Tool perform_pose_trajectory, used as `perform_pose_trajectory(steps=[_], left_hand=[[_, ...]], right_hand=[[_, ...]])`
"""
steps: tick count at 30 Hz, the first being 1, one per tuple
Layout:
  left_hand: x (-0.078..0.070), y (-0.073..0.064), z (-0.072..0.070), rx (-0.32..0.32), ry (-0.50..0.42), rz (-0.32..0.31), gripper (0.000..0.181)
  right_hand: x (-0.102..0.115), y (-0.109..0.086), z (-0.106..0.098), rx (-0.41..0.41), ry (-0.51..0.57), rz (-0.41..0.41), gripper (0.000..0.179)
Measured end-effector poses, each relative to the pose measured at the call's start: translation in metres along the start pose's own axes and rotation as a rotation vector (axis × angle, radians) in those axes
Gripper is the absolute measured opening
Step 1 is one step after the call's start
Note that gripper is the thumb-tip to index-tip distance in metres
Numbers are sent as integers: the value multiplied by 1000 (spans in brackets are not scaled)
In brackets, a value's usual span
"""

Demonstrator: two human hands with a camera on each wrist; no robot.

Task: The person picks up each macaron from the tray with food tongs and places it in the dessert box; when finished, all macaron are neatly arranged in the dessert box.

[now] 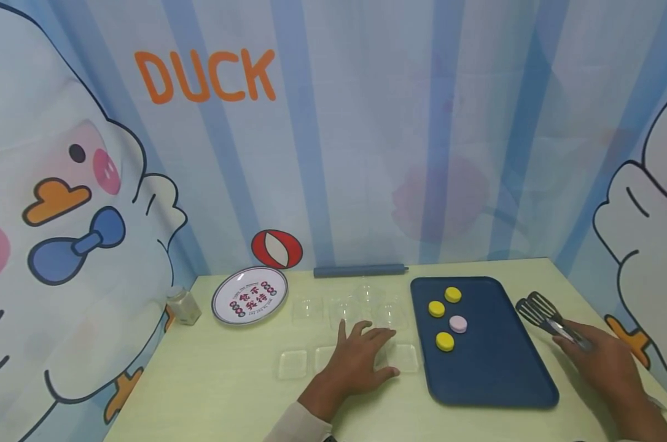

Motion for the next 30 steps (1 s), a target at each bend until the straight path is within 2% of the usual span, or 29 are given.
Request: perform_pose_trajectory(steps=[5,12,18,23,30], left_hand=[[0,0,0,20,-14,-10,76],[1,0,0,16,-28,0,73],[0,0,-1,20,-43,5,71],[1,1,0,22,-40,1,73],[2,2,2,21,-51,4,72]], right_hand=[[7,-3,2,-23,45,-123,38],[21,-5,5,-19,46,-193,38],[35,-9,10,-55,65,-305,40],[56,-13,14,4,64,-366,40],[81,-17,20,133,55,-388,37]])
Point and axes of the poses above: each hand's wrist, its own y-axis towards the middle knuckle, its own z-axis out of the palm, x = y × z, the point moved 1 cm from there along y, towards the middle knuckle, and after that the axes turned 10 degrees about y, right-handed, at the moved point
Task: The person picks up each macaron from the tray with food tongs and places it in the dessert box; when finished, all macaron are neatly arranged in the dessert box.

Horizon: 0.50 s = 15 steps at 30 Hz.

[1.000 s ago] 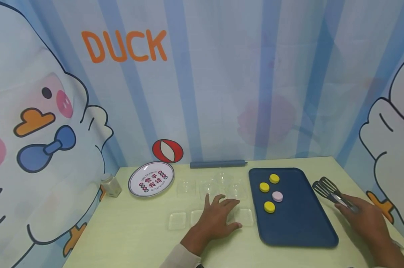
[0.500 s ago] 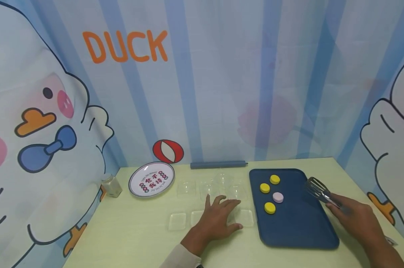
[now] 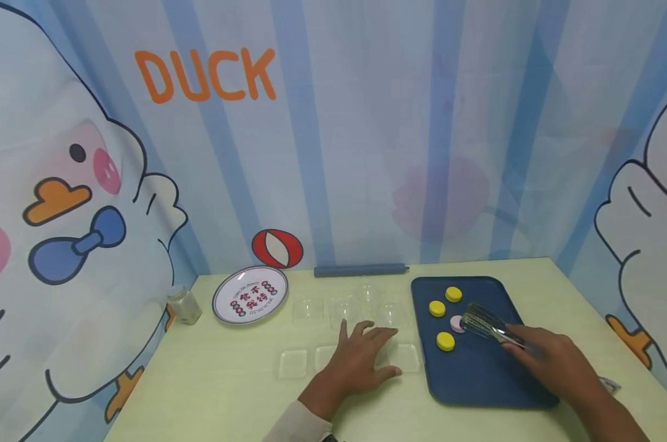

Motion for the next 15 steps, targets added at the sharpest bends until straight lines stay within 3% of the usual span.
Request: perform_pose_trajectory(steps=[6,15], left_hand=[[-1,0,-1,-9,6,2,72],[-1,0,-2,-7,4,1,72]], right_hand=[[12,1,7,68,13,-64,36],[22,2,13,182,37,4,38]])
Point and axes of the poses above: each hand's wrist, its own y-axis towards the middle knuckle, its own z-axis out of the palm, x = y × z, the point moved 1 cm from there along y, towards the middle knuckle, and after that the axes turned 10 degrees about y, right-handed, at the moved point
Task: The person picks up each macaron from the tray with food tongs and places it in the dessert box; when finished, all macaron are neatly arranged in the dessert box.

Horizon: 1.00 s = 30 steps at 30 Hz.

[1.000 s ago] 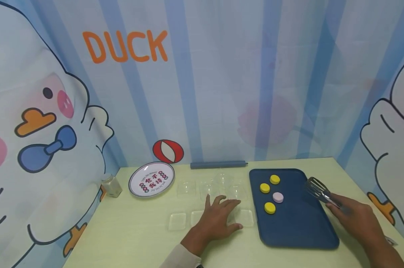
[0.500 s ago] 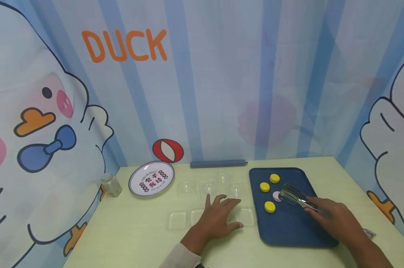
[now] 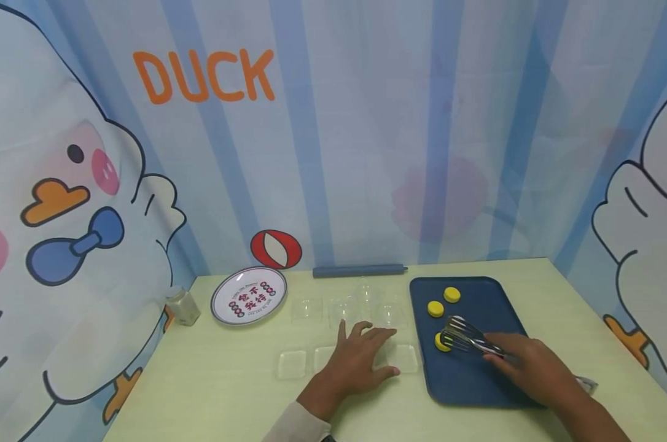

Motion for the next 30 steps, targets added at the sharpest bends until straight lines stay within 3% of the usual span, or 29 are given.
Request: perform_pose_trajectory(steps=[8,19,30], left_hand=[[1,-1,2,-7,-12,6,70],[1,-1,2,-8,-9,15,70],[0,-2,0,-5,-8,16,70]], right_hand=[[1,1,4,57,-5,43,41],[3,1,9,74,-28,93,45],[3,1,9,41,-50,61,42]])
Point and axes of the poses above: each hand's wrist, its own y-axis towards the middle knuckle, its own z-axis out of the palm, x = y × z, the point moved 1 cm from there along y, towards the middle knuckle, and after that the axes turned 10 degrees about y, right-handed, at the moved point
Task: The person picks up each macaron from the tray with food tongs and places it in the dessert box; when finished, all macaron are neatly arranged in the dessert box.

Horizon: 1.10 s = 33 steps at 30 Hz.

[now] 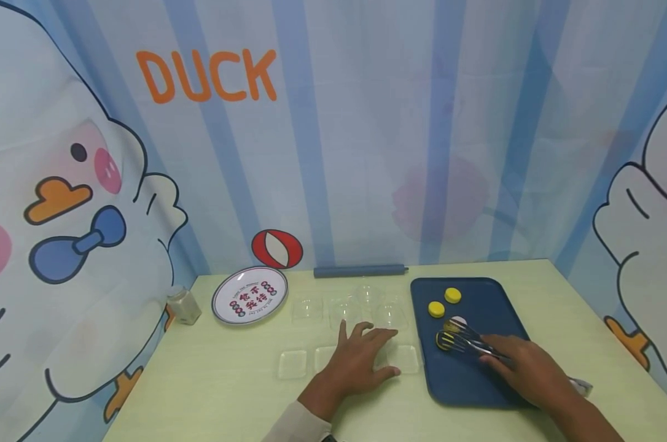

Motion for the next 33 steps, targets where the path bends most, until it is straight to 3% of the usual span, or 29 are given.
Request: perform_pose_trajectory(steps=[8,24,33], left_hand=[[1,1,2,10,-1,-7,70],[1,2,2,5,14,-8,70],[0,1,0,13,-4,-9,70]], right_hand=[[12,-1,0,-106,2,-97,40],[15,1,6,12,-45,-18,46],[15,-1,7,-47,-67,-83,43]])
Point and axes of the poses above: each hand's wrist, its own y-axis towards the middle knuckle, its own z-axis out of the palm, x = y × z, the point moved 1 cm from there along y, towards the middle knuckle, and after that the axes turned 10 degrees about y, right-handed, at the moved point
